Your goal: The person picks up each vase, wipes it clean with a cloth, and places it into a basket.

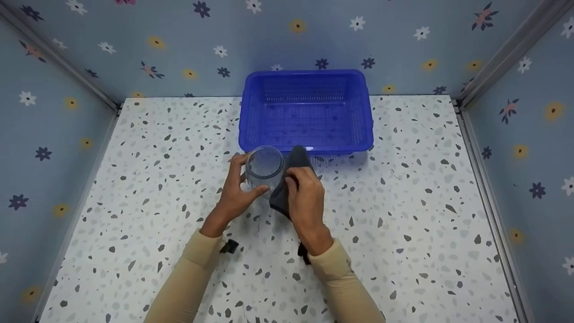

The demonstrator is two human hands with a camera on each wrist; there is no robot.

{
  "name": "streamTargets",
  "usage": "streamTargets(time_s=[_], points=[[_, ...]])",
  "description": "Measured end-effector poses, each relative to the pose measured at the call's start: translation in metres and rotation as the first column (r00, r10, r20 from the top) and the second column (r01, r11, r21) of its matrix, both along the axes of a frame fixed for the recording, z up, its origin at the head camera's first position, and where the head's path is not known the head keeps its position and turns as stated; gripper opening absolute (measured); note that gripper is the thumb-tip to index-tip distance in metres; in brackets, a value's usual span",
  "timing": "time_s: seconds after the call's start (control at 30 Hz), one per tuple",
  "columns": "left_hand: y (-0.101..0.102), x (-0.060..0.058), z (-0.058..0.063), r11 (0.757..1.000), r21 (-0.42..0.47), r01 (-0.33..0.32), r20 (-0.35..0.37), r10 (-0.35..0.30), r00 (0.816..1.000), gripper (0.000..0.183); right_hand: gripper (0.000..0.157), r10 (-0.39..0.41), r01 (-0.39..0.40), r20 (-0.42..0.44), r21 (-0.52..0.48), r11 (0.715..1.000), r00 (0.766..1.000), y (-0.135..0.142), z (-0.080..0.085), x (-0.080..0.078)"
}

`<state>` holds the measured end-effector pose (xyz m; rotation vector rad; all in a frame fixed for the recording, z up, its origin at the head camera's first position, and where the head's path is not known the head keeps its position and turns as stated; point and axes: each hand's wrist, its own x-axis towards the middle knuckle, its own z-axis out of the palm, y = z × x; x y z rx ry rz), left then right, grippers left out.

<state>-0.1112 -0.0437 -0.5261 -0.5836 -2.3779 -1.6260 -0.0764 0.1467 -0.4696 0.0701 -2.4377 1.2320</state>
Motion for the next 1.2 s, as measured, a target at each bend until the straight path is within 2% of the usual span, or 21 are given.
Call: streamTargets(time_s=[0.17,0.43,0.63,0.77,0.87,1.03,1.2], points=[[0.0,0.001,0.001,1.0,-0.004,0.002,0.014,-0.002,1.0,0.089,0.009,-0.01,0.01,0.026,-0.01,1.0,1.0,0.003,-0.018,0.003],[-0.002,0.001,-0.001,1.0,-0.008,-0.007,0.015,0.007,1.0,0.088,0.009,-0.003,0.002,0.168,0.008,1.0,0.986,0.001,-0.074,-0.004],[0.0,0.001,0.0,1.0,-0.004,0.001,0.005,-0.001,1.0,0.088,0.007,0.004,-0.008,0.178,0.022,1.0,0.984,0.0,-0.093,-0.007],[0.001,0.001,0.001,1.0,-0.011,-0.005,0.009,0.005,1.0,0.087,0.008,0.002,-0.002,0.179,0.0,1.0,0.984,0.001,-0.095,-0.007],[0.002,0.001,0.001,1.0,-0.016,-0.005,0.004,0.005,1.0,0.086,0.008,-0.008,0.014,0.169,-0.034,0.999,0.986,0.002,-0.089,-0.004],[0.001,0.001,0.0,1.0,-0.009,0.006,-0.004,-0.006,1.0,0.087,0.008,0.0,0.011,0.104,-0.104,0.995,0.995,0.003,-0.063,0.002],[0.001,0.0,0.001,1.0,-0.004,0.011,-0.015,-0.011,1.0,0.087,0.008,0.007,-0.008,-0.006,-0.123,0.992,1.0,0.001,-0.033,0.005]])
